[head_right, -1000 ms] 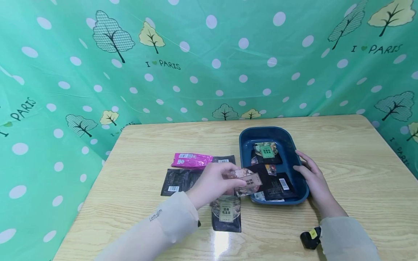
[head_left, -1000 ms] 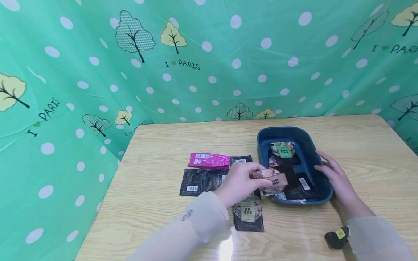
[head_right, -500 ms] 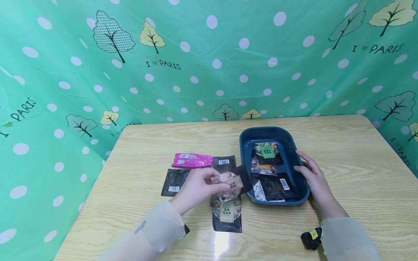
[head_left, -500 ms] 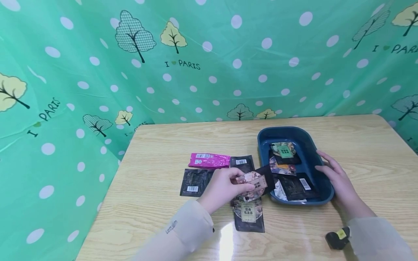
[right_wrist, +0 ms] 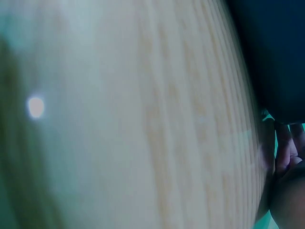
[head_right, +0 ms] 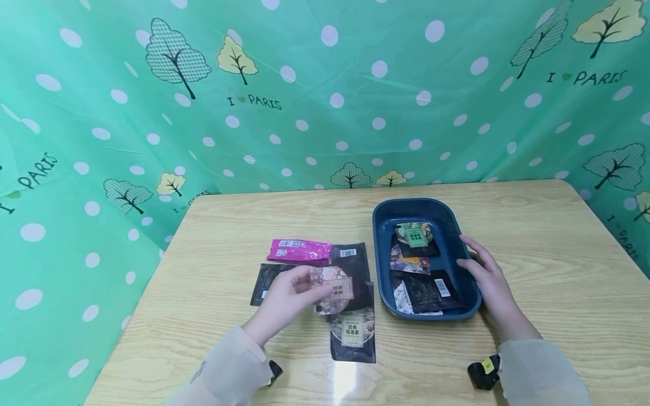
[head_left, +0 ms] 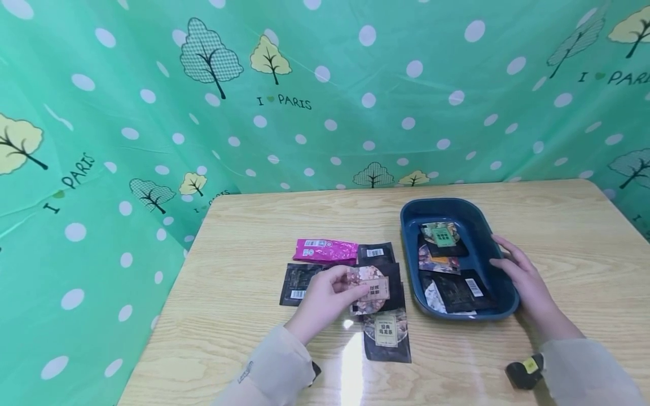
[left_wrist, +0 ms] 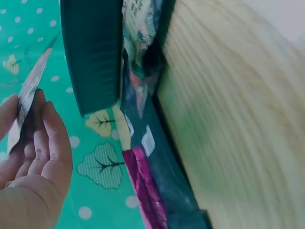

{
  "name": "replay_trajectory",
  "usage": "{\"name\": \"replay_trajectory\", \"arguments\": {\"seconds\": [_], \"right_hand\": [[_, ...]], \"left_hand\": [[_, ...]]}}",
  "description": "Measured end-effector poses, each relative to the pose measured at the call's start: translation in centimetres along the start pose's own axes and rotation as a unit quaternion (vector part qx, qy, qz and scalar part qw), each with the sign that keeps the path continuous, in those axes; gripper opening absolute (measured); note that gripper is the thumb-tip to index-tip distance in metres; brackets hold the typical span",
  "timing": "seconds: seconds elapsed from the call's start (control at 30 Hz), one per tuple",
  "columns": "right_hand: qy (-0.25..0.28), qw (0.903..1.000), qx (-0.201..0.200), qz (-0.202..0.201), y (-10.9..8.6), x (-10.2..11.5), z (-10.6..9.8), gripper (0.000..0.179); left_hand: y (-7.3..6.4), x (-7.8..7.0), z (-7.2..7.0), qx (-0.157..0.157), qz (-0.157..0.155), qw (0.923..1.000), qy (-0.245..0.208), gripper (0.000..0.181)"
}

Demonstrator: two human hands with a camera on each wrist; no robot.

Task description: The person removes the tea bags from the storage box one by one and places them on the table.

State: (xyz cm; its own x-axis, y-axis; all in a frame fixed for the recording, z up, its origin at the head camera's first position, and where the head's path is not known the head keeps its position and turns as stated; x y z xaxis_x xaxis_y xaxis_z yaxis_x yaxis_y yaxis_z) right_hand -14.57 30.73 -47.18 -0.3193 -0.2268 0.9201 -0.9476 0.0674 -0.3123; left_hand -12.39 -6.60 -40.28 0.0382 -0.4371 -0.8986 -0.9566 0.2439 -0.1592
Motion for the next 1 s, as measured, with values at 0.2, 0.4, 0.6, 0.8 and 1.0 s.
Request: {"name": "replay_trajectory", "arguments": {"seconds": [0.2, 0.4, 0.6, 0.8, 1.0], "right_hand": [[-0.008, 0.9999, 0.0, 0.008, 0.0, 0.0, 0.0, 0.057], [-0.021, 0.9998, 0.0, 0.007, 0.0, 0.0, -0.1, 0.057], [-0.016, 0.9998, -0.002, 0.008, -0.1, 0.1, 0.0, 0.056], [0.003, 1.0, -0.003, 0.006, -0.1, 0.1, 0.1, 0.056], [0.0, 1.0, -0.001, 0.001, 0.0, 0.1, 0.1, 0.057]], "left_hand": [[-0.6, 1.4, -0.5, -0.009, -0.02, 0.9994, -0.026, 0.053], [-1.3, 2.8, -1.2, -0.031, -0.039, 0.998, -0.039, 0.058], [-1.8, 3.9, -1.6, -0.039, -0.057, 0.9967, -0.043, 0.061], [-2.1, 4.9, -2.2, -0.039, -0.07, 0.9959, -0.041, 0.062], [-2.1, 5.8, -2.5, -0.03, -0.076, 0.9961, -0.033, 0.061]]}}
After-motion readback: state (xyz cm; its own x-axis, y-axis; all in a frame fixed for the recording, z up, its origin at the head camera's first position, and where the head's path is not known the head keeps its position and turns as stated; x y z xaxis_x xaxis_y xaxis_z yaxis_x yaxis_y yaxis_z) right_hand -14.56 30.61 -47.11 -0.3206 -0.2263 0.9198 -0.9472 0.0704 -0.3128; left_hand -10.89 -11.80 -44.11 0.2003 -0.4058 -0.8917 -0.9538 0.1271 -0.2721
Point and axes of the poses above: each hand's wrist, its own y-axis towards the middle knuckle, its own z-axis out of the palm, x = y × z, the point moved 3 cm from there along y, towards the middle knuckle
